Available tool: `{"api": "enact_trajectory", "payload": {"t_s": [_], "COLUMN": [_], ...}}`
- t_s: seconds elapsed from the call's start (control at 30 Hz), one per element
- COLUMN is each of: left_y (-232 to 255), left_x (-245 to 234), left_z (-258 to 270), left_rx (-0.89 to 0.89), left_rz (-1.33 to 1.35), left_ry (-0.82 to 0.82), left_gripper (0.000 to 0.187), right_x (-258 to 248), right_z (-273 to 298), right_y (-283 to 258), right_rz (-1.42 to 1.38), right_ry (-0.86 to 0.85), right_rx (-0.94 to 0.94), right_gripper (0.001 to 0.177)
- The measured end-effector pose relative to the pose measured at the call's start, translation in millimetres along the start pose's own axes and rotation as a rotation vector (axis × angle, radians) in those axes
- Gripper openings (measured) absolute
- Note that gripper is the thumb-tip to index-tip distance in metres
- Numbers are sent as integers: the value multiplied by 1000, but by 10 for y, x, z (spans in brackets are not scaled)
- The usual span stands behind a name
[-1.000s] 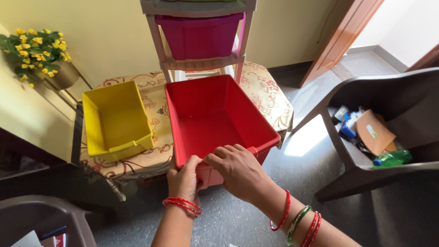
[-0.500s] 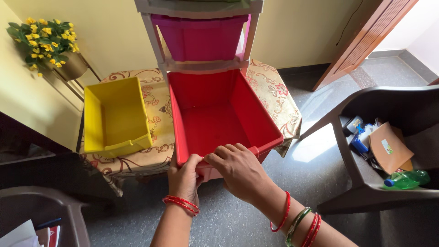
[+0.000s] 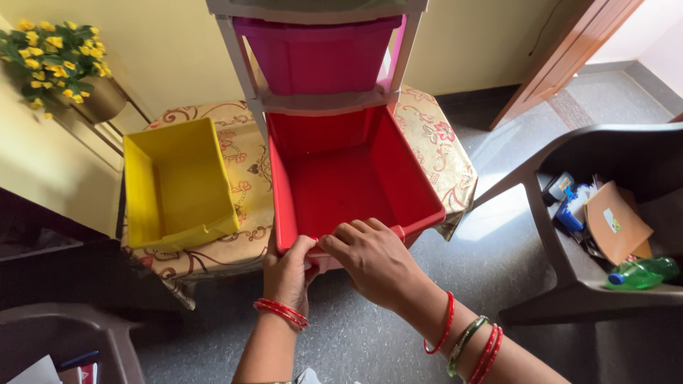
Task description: The person assembles a white plastic storage rack by snapping together frame pieces. Then the person places five colorful plastic bins—blue, green, pink, red, and yellow—into the rack one by one, aligning each bin with the frame and pressing them into place.
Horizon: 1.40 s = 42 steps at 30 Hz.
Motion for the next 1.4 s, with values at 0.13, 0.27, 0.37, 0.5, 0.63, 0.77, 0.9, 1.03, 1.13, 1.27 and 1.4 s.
{"api": "enact_trajectory", "payload": {"t_s": [0.13, 0.27, 0.37, 0.5, 0.63, 0.77, 0.9, 1.03, 1.13, 1.27, 1.4], "left_y": [17, 54, 78, 96, 113, 102, 39, -142, -169, -93, -29], "left_x": [-11, -43, -19, 50, 108, 184, 335, 460, 587, 764, 940], "left_z": [-203, -382, -521, -720, -898, -1033, -1093, -1153, -1254, -1382, -1488], "left_rx": [-30, -30, -36, -29, -13, -19, -49, -270, -348, -295, -256], "left_rz": [-36, -22, -27, -9, 9, 49, 9, -14, 103, 184, 287], "left_ry": [16, -22, -51, -74, -95, -67, 8, 63, 32, 2, 1], "left_gripper": [28, 28, 27, 27, 27, 27, 26, 23, 24, 25, 28], "right_x": [113, 258, 331, 408, 497, 598, 674, 761, 801, 789, 740], "right_z": [-94, -189, -273, -374, -483, -552, -640, -743, -860, -1045, -1190], "right_y": [26, 26, 60, 111, 187, 308, 470, 618, 733, 937, 1114], "right_rz": [-1, 14, 33, 51, 68, 81, 110, 113, 113, 128, 254], "right_ry": [-15, -33, -15, -9, -6, 26, 79, 88, 77, 98, 239], "right_rx": [24, 43, 48, 59, 79, 70, 43, 32, 22, 11, -38], "right_gripper": [43, 41, 39, 47, 42, 38, 37, 31, 31, 27, 30]}}
Point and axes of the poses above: each hand's wrist, its own z-axis away from the middle knuckle, its own x-axis out of the palm, y = z × x, the point moved 4 cm from there along -z, towards the middle knuckle, and after that the axes turned 15 degrees about y, right-handed, at the moved point
